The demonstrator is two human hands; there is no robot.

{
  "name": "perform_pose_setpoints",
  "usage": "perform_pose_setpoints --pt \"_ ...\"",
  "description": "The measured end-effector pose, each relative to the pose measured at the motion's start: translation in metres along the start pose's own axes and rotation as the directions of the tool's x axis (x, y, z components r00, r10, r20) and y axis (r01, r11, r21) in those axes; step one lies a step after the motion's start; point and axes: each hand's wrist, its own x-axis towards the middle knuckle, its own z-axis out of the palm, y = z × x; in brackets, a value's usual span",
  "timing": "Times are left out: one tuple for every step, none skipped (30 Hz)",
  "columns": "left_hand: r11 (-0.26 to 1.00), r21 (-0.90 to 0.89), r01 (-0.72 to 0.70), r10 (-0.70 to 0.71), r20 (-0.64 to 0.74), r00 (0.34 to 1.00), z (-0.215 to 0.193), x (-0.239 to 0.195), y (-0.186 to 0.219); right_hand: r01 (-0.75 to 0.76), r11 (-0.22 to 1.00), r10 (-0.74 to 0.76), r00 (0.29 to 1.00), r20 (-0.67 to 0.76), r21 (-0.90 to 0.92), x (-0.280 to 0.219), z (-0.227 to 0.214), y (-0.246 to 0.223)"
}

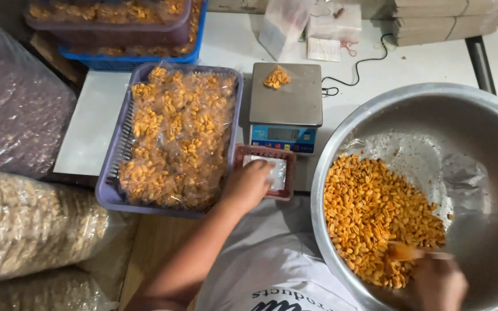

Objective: Filling small plastic bags with nuts from a large bowl using a spoon and weighing them on a digital scale for packaging.

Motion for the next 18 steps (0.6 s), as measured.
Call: perform_pose_setpoints --pt "0.967 0.253 -0.030 -0.010 0.158 0.987 0.022 0.006 -0.014 0.022 0.979 -0.022 1.000 -0.002 0.205 -0.016 0.005 -0.008" --pt "0.872 0.479 -0.098 -0.064 0.310 0.948 0.046 0.009 -0.027 0.039 0.916 -0.040 0.999 -0.004 0.399 -0.034 0.010 -0.013" --pt "0.874 0.476 -0.098 -0.064 0.313 0.948 0.052 0.009 -0.033 0.036 0.918 -0.038 0.999 -0.004 0.396 -0.038 0.007 -0.016" --pt "0.899 0.429 -0.090 -0.046 0.296 0.954 0.057 0.012 -0.039 0.020 0.780 -0.046 0.999 0.025 0.625 -0.042 0.006 -0.021" --pt "0.921 0.380 -0.083 -0.028 0.279 0.960 0.063 0.016 -0.045 -0.002 0.581 -0.063 0.997 0.047 0.814 -0.046 0.003 -0.026" --pt "0.921 0.377 -0.096 -0.016 0.284 0.959 0.059 0.015 -0.044 -0.006 0.578 -0.051 0.998 0.043 0.816 -0.049 -0.004 -0.031" --pt "0.952 0.304 -0.023 -0.072 0.299 0.952 0.055 0.014 -0.042 -0.045 0.463 -0.076 0.993 0.091 0.885 -0.051 -0.012 -0.035" --pt "0.972 0.231 0.050 -0.124 0.318 0.940 0.052 0.015 -0.041 -0.087 0.337 -0.108 0.985 0.131 0.937 -0.052 -0.020 -0.041" --pt "0.973 0.229 0.036 -0.111 0.322 0.940 0.058 0.014 -0.044 -0.087 0.331 -0.097 0.987 0.125 0.940 -0.050 -0.028 -0.045" --pt "0.966 0.257 0.001 -0.061 0.225 0.972 0.063 0.011 -0.047 -0.122 0.260 -0.119 0.980 0.158 0.958 -0.049 -0.036 -0.048" --pt "0.958 0.286 -0.031 -0.006 0.128 0.992 0.069 0.008 -0.051 -0.159 0.189 -0.144 0.972 0.187 0.969 -0.048 -0.044 -0.052" --pt "0.957 0.286 -0.041 0.003 0.130 0.991 0.057 0.012 -0.041 -0.158 0.182 -0.137 0.973 0.184 0.971 -0.049 -0.048 -0.056" --pt "0.988 0.155 0.020 -0.036 0.103 0.994 0.045 0.016 -0.032 -0.113 0.168 -0.168 0.976 0.141 0.979 -0.049 -0.053 -0.060" --pt "0.997 0.021 0.076 -0.077 0.082 0.994 0.033 0.021 -0.022 -0.068 0.149 -0.198 0.975 0.098 0.986 -0.049 -0.057 -0.063" --pt "0.998 0.023 0.065 -0.066 0.084 0.994 0.030 0.023 -0.023 -0.067 0.141 -0.190 0.977 0.093 0.988 -0.048 -0.058 -0.068" --pt "0.997 -0.019 -0.080 0.078 -0.096 0.992 0.027 0.024 -0.024 -0.012 0.113 -0.212 0.977 0.036 0.994 -0.047 -0.060 -0.072" --pt "0.973 -0.036 -0.229 0.210 -0.278 0.937 0.025 0.025 -0.025 0.042 0.084 -0.233 0.972 -0.021 0.996 -0.047 -0.062 -0.076" --pt "0.971 -0.036 -0.238 0.219 -0.276 0.936 0.022 0.025 -0.022 0.045 0.079 -0.226 0.974 -0.026 0.996 -0.045 -0.064 -0.080"
